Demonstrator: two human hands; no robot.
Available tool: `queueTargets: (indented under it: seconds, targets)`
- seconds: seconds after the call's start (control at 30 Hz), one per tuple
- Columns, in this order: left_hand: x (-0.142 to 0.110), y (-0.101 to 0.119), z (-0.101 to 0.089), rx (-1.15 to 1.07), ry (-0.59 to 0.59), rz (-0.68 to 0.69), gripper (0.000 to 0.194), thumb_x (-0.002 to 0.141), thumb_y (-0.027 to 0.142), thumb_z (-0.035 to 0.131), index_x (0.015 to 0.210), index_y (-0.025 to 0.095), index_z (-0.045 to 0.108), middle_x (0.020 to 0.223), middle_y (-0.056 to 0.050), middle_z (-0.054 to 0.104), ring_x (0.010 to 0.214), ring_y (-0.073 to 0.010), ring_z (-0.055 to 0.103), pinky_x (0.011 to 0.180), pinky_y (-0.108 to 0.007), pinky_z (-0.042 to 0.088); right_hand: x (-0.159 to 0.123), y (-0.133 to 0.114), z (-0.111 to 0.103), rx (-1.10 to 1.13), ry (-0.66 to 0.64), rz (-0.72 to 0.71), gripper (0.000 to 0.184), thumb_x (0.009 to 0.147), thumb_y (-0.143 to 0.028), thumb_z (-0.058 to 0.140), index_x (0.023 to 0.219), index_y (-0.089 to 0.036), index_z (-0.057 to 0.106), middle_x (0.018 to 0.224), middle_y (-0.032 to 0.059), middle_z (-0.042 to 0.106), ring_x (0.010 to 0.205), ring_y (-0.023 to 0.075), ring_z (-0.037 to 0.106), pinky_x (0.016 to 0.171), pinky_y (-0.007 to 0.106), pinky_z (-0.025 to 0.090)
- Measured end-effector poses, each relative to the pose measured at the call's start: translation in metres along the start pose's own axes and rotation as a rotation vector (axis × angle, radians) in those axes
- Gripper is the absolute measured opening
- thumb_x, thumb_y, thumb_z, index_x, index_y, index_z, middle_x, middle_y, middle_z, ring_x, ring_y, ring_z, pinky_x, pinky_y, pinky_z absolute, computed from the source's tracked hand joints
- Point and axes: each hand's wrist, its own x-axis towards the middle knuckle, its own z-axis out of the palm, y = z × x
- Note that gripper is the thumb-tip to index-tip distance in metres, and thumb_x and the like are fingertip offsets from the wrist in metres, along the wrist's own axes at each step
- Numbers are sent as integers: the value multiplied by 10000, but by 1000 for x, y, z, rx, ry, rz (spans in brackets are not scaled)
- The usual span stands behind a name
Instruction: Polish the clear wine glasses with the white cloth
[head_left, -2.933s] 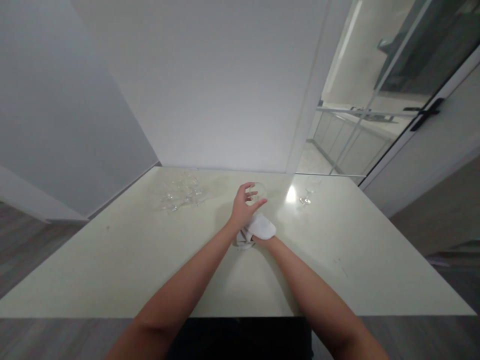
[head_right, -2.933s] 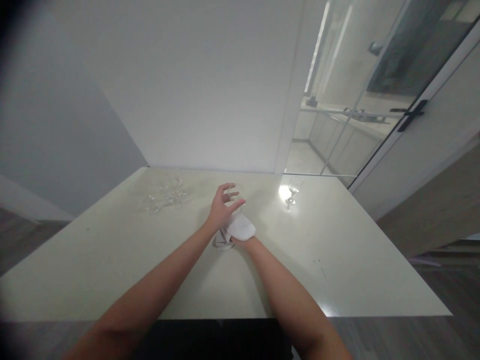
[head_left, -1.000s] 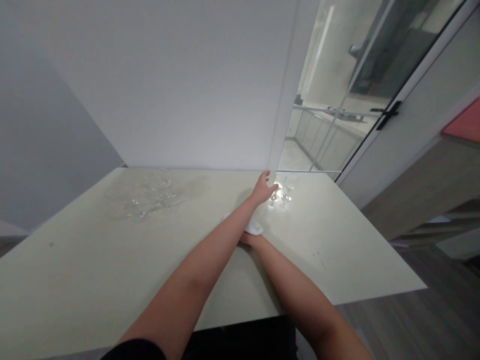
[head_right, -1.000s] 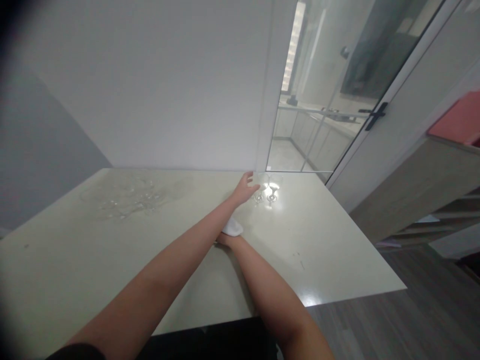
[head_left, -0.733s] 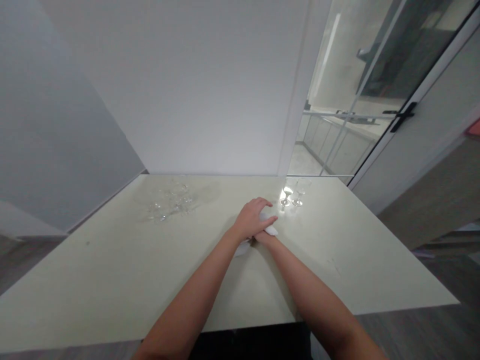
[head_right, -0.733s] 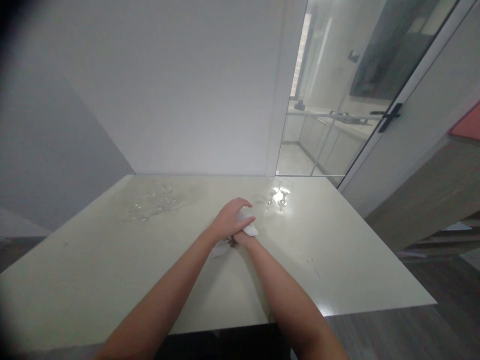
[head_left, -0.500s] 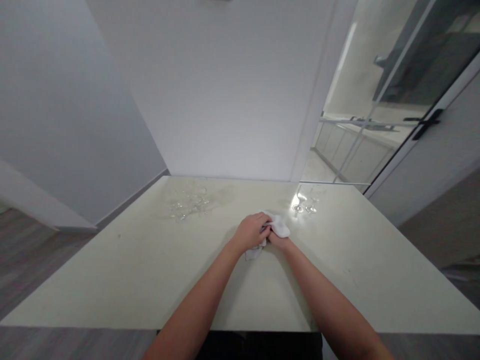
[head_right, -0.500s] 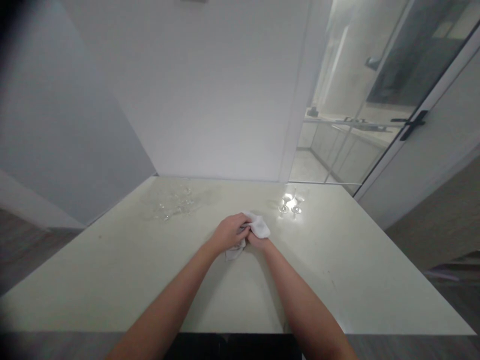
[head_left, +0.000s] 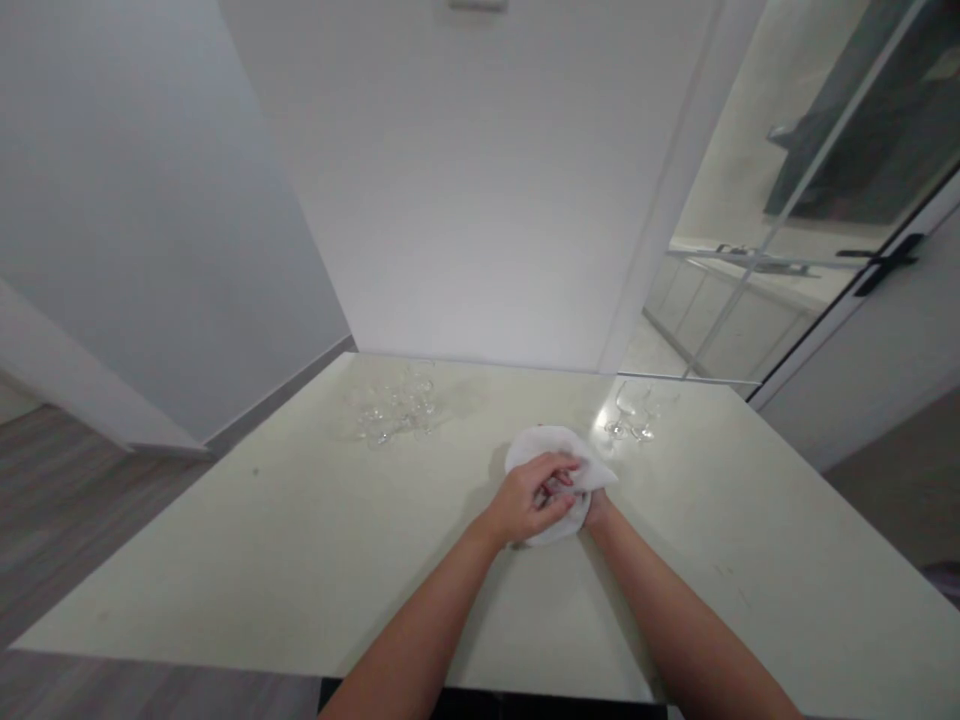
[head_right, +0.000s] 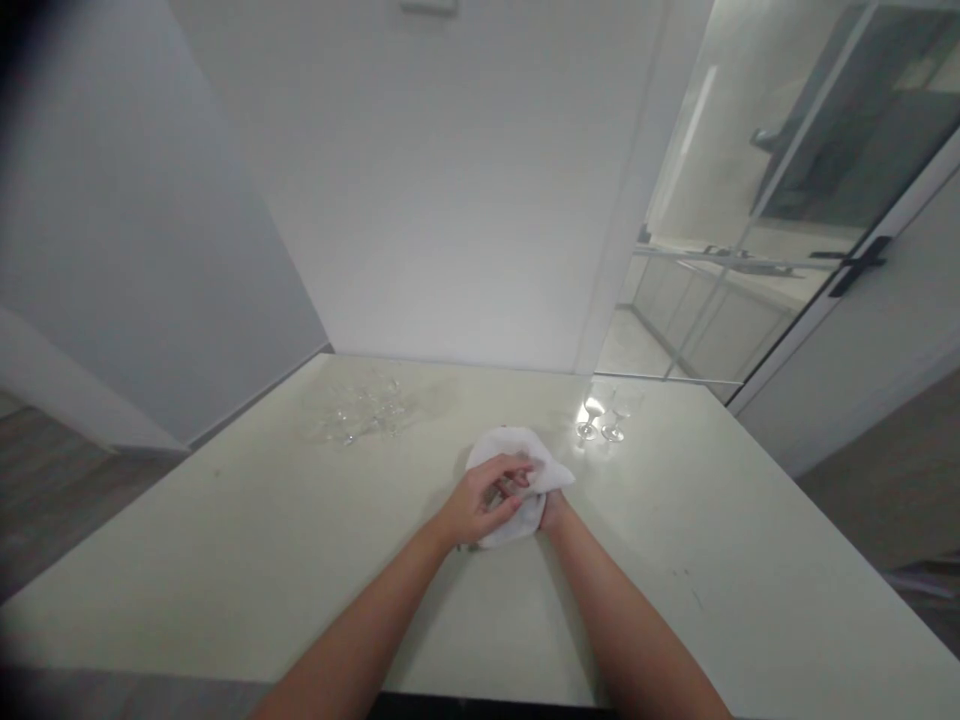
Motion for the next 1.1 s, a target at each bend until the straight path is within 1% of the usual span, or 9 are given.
queueTargets:
  seconds: [0.07,0.13,0.27,0.33,0.4,0.57,0.8,1.0,1.1]
  targets:
    - [3,-7,-3,8,164,-19,357,875,376,576,1197,224,597,1112,-99,654,915,-187,633,828,-332,530,-4,-8,1,271,-92,37,420,786,-603,522,950,-235,642,996,91,645,983,271,626,875,460,508]
    - [7,-17,-10,38,390,-49,288,880,356,574,1130,216,599,1033,-73,649,864,-160,623,791,-302,524,-5,-14,1,376,-70,32,556,775,-678,485,1056,-232,660,1168,124,647,1072,281,618,907,461,504]
    - [14,-41,-37,27,930,-148,347,847,340,625,1155,217,523,1000,-41,598,824,-125,599,688,-228,481,2,-14,-10,336,148,-35,527,724,-704,506,952,-269,696,1136,121,688,1043,264,645,876,444,526]
    - [14,-55,-55,-73,1181,-209,432,831,340,639,1203,215,457,954,-13,566,740,-100,582,641,-209,461,7,-11,-17,306,185,-43,480,700,-689,533,922,-296,698,1107,104,702,1039,257,650,882,448,526]
    - [12,-69,-70,-214,1326,-308,510,827,335,626,1261,211,390,886,19,540,619,-78,550,568,-199,433,10,-10,-20,283,176,-49,474,692,-696,523,897,-306,698,1108,96,703,1046,253,649,894,456,520]
    - [9,-93,-89,-353,1337,-559,655,793,297,649,1359,181,342,760,53,546,509,-67,517,486,-180,380,7,-14,-14,217,195,-155,537,699,-746,458,864,-289,686,1010,119,707,1052,250,640,884,458,505]
    - [12,-98,-88,-421,1161,-569,832,813,244,642,1486,173,159,727,17,674,501,-96,597,500,-186,418,-3,-15,-4,137,275,-75,715,874,-648,84,957,-223,653,1000,149,699,1074,227,642,908,398,489]
    - [12,-100,-84,-376,1191,-556,526,821,344,654,1239,178,382,687,24,665,468,-89,582,483,-173,407,-5,-15,-5,217,300,-46,661,900,-620,90,1055,-259,621,1215,132,659,1101,236,652,907,413,506]
    - [9,-96,-78,-285,1129,-525,370,855,431,603,1101,190,468,636,40,623,436,-90,544,471,-184,392,-5,-16,-8,308,286,-75,640,916,-612,116,1056,-266,636,1252,127,647,1071,239,666,914,430,505]
